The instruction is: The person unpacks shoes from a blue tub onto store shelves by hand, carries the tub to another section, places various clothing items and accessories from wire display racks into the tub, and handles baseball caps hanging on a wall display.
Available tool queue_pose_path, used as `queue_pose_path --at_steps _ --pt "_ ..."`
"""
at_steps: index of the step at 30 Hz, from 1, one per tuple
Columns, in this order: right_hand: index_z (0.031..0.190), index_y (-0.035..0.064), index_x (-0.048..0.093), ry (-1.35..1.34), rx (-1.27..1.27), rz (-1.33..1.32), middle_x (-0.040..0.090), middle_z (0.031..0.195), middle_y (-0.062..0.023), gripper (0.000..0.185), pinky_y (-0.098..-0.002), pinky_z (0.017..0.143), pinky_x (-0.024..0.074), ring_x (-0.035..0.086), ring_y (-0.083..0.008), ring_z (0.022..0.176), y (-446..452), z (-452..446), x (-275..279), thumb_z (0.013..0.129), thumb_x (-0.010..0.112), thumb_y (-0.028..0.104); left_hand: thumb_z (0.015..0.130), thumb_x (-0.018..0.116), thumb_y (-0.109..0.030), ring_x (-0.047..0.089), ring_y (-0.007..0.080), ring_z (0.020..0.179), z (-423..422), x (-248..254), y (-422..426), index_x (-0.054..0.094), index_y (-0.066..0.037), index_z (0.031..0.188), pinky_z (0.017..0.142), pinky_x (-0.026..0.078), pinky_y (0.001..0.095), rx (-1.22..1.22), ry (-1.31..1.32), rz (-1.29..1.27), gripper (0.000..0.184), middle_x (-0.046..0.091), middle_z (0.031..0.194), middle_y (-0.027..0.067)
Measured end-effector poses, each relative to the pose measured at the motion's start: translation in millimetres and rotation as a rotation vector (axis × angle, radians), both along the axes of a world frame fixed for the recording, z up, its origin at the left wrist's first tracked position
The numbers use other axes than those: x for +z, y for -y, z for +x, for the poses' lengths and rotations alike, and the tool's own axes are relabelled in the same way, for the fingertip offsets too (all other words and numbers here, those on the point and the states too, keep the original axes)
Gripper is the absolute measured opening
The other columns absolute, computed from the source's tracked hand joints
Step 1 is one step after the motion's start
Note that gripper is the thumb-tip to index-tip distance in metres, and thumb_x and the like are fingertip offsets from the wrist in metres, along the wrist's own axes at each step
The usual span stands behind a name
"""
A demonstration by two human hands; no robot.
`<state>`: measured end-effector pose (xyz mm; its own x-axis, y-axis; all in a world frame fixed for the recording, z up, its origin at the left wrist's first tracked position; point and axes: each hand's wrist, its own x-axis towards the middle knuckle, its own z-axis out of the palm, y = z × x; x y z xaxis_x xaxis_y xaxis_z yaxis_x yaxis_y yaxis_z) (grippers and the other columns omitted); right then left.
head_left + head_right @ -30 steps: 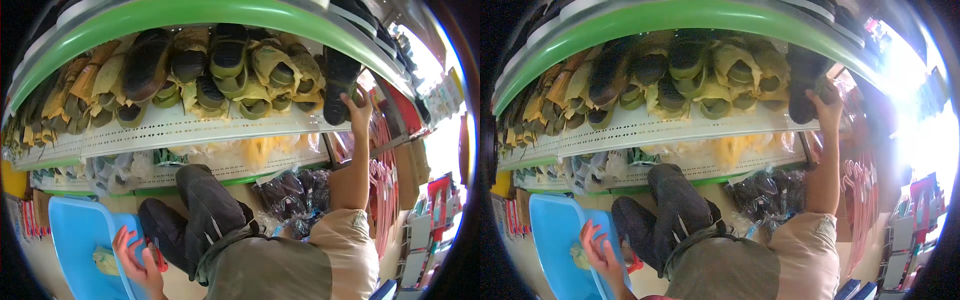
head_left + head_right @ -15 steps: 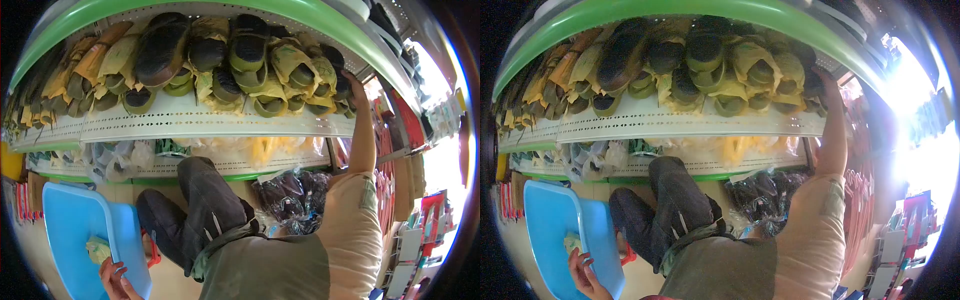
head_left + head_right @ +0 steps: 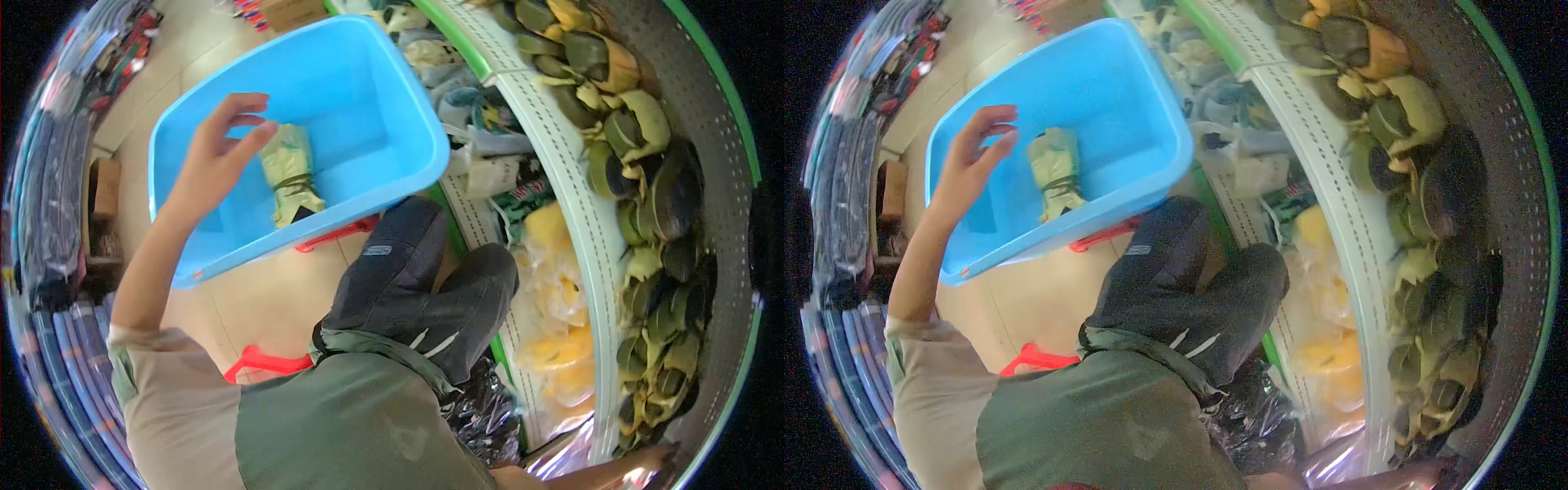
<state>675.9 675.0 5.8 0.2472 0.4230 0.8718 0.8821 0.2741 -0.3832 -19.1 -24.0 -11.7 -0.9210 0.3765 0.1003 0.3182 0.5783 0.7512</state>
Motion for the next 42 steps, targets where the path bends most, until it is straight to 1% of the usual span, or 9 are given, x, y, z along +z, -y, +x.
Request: queue_pose_path --at_steps 5,9,15,27,32,36,37,38,42 --pt "0.115 0.0005 0.068 -0.154 0.043 0.192 0.069 0.115 -0.0145 0.038 -0.0375 0.088 0.0527 0.067 -0.0282 0.101 75.9 -90.7 11.2 0.096 0.062 0.033 0.075 0.078 -0.058 0.060 0.0334 0.108 -56.6 -111.2 8.9 0.024 0.007 0.142 0.080 0.055 0.0434 0.414 0.441 -0.278 0.108 0.056 0.123 0.0248" --pt "0.114 0.0003 0.069 0.035 0.150 0.267 0.070 0.113 -0.0156 0.036 -0.0366 0.085 0.0542 0.068 -0.0264 0.097 99.2 -104.6 12.1 0.096 0.063 0.031 0.070 0.082 -0.056 0.058 0.0418 0.113 -85.6 -217.0 43.7 0.020 0.009 0.136 0.081 0.056 0.0599 0.482 0.822 -0.433 0.111 0.050 0.131 0.0273" --pt "0.114 -0.0025 0.069 -0.120 0.296 0.167 0.068 0.117 -0.0149 0.031 -0.0330 0.087 0.0549 0.067 -0.0222 0.104 113.4 -90.4 0.0 0.097 0.063 0.023 0.069 0.086 -0.048 0.060 0.0342 0.113 -95.8 -335.0 64.9 0.024 0.009 0.131 0.082 0.057 0.0512 0.379 0.638 -0.153 0.105 0.052 0.128 0.0251" --pt "0.119 -0.0009 0.065 -0.206 0.284 0.084 0.063 0.125 -0.0170 0.031 -0.0361 0.085 0.0609 0.065 -0.0279 0.111 214.9 -198.7 26.0 0.102 0.051 0.021 0.077 0.079 -0.020 0.071 0.0242 0.076 -81.1 -140.9 11.8 0.066 0.003 0.109 0.066 0.058 0.0377 0.255 0.449 0.216 0.042 0.071 0.093 0.0130" --pt "0.124 -0.0017 0.058 -0.278 0.905 0.173 0.062 0.122 -0.0176 0.030 -0.0439 0.095 0.0557 0.059 -0.0288 0.119 232.5 -226.4 20.7 0.103 0.041 0.012 0.086 0.072 -0.017 0.069 0.0228 0.091 -57.2 -27.5 9.8 0.057 0.003 0.125 0.078 0.057 0.0340 0.163 0.224 0.392 0.046 0.067 0.108 0.0136" --pt "0.104 -0.0061 0.058 -0.333 1.310 -0.006 0.062 0.112 -0.0247 0.021 -0.0413 0.080 0.0576 0.065 -0.0331 0.098 249.9 -255.1 -12.6 0.096 0.053 0.013 0.088 0.070 -0.020 0.065 0.0248 0.104 15.9 27.5 -8.8 0.043 0.004 0.139 0.087 0.055 0.0369 0.221 0.077 0.570 0.063 0.061 0.122 0.0165" --pt "0.101 -0.0033 0.058 -0.377 1.142 -0.233 0.063 0.106 -0.0215 0.034 -0.0395 0.081 0.0548 0.065 -0.0321 0.094 267.4 -268.6 -29.7 0.095 0.060 0.030 0.088 0.070 -0.021 0.064 0.0261 0.107 35.3 27.1 -18.3 0.041 0.004 0.141 0.089 0.054 0.0385 0.237 0.005 0.602 0.065 0.060 0.125 0.0177" --pt "0.107 -0.0014 0.059 -0.425 1.440 -0.329 0.064 0.106 -0.0205 0.047 -0.0384 0.086 0.0530 0.065 -0.0308 0.096 289.2 -300.9 -26.8 0.088 0.071 0.040 0.087 0.070 -0.025 0.062 0.0289 0.111 52.7 13.9 -28.7 0.039 0.007 0.142 0.094 0.052 0.0406 0.330 -0.015 0.668 0.070 0.057 0.129 0.0201" --pt "0.139 0.0022 0.045 -0.221 1.977 -0.585 0.055 0.132 -0.0193 0.084 -0.0408 0.096 0.0488 0.053 -0.0289 0.124 332.8 -353.9 -40.3 0.074 0.085 0.038 0.083 0.069 -0.033 0.060 0.0349 0.113 121.6 -38.8 -104.9 0.035 0.014 0.140 0.094 0.052 0.0454 -0.107 -0.010 0.733 0.081 0.052 0.132 0.0261"
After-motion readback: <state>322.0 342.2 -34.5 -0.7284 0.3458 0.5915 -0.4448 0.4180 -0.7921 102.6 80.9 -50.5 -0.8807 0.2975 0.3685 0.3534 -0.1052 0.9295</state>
